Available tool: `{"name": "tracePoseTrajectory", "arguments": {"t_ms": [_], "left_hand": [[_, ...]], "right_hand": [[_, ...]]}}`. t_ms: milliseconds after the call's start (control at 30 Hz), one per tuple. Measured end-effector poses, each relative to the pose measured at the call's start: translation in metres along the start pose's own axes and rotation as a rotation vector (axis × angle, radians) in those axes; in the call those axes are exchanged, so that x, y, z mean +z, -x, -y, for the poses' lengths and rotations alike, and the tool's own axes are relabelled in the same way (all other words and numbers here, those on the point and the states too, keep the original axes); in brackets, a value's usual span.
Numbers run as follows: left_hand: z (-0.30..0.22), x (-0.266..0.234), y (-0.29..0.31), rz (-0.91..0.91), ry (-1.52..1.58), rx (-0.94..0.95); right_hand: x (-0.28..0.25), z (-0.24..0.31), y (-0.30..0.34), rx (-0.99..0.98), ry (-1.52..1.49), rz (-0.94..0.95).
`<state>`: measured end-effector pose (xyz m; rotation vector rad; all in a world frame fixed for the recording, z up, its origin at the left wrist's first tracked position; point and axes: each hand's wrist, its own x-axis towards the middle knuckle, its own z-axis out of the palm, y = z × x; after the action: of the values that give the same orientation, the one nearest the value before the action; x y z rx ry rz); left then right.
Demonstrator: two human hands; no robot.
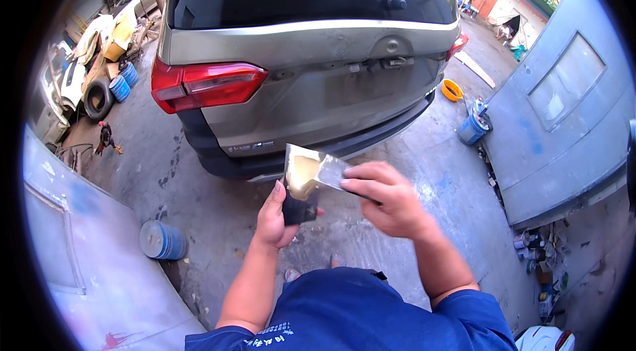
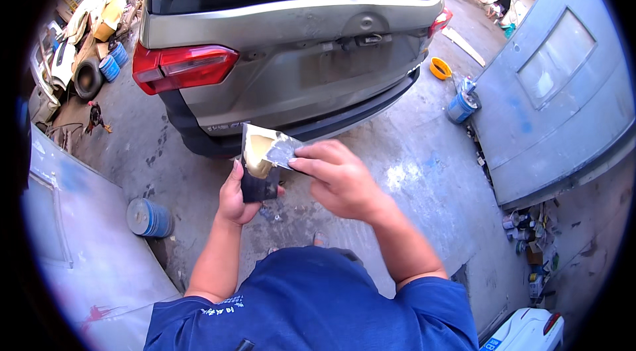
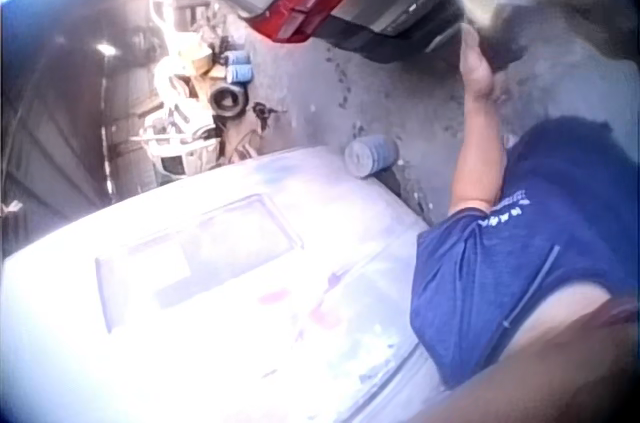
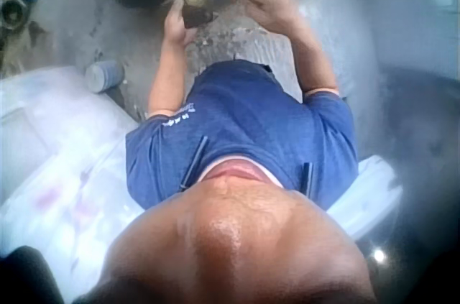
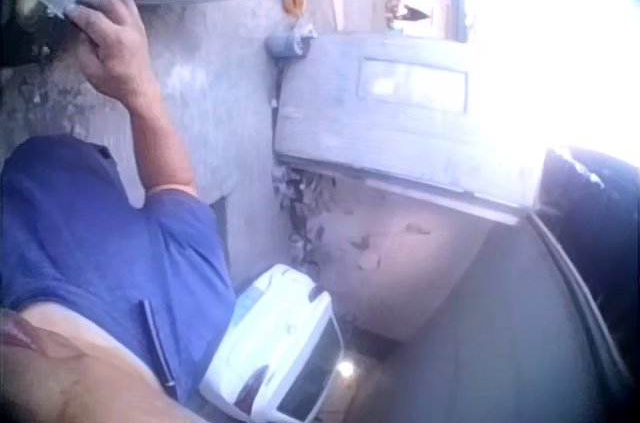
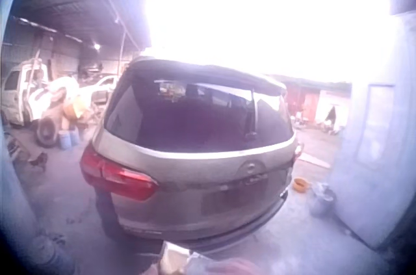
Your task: The person mixes a beige paste and a yellow hardener on a metal palette using a putty knife. They then apply the mixed filler to a damaged area on the rear bumper of a silver SUV, smoothing the surface with the tool.
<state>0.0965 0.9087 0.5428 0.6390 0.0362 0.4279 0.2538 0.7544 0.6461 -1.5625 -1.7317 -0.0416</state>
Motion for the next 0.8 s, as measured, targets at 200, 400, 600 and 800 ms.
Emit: {"name": "tracePoseTrajectory", "arguments": {"t_ms": [200, 400, 600, 800], "left_hand": [[0.002, 0.010, 0.011, 0.432, 0.409, -0.279], [-0.009, 0.028, 0.000, 0.304, 0.243, -0.089], [0.011, 0.036, -0.015, 0.060, -0.202, 0.277], [0.023, 0.014, -0.014, -0.020, -0.843, 0.452]], "right_hand": [[-0.001, -0.024, -0.017, -0.152, -0.207, 0.027], [-0.001, -0.049, 0.021, 0.350, -0.802, -0.223], [0.038, -0.025, 0.050, 0.839, -1.107, 0.023], [0.031, -0.030, 0.008, 0.825, -1.325, -0.105]]}}
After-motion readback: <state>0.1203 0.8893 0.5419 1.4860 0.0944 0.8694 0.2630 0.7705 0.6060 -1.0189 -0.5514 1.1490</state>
